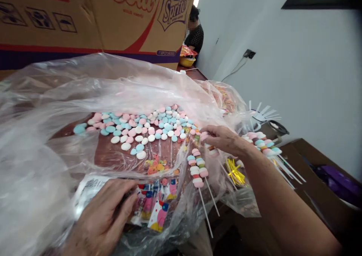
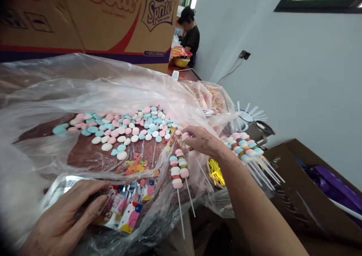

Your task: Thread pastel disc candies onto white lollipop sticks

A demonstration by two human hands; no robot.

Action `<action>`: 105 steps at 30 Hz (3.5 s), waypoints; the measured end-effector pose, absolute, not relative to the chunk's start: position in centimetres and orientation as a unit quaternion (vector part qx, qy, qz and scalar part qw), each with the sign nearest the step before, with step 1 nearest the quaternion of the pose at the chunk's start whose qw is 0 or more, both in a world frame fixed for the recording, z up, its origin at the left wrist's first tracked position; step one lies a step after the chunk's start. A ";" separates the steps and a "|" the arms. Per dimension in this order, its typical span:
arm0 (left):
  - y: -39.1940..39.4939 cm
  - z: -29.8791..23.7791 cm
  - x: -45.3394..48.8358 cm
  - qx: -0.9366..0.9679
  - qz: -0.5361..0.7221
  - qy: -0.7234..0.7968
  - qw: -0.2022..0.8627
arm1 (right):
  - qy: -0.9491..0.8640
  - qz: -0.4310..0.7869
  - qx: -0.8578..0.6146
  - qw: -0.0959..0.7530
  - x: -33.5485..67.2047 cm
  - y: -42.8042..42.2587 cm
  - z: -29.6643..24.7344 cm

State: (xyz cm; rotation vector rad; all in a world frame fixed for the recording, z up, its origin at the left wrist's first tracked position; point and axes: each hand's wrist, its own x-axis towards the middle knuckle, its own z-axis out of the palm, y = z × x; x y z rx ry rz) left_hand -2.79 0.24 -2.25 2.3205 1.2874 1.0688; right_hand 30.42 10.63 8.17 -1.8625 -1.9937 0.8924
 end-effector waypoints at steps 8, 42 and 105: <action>0.9 -3.9 -3.5 0.816 0.356 0.434 0.138 | -0.758 0.162 -0.631 -0.020 29.8 8.5 5.6; -0.4 -3.2 -0.7 0.854 0.316 0.397 0.112 | -0.928 0.020 -0.369 0.042 21.4 2.6 -1.6; 0.2 -2.8 -0.5 0.829 0.336 0.420 0.155 | -0.447 0.641 -0.550 0.295 20.1 12.5 -0.6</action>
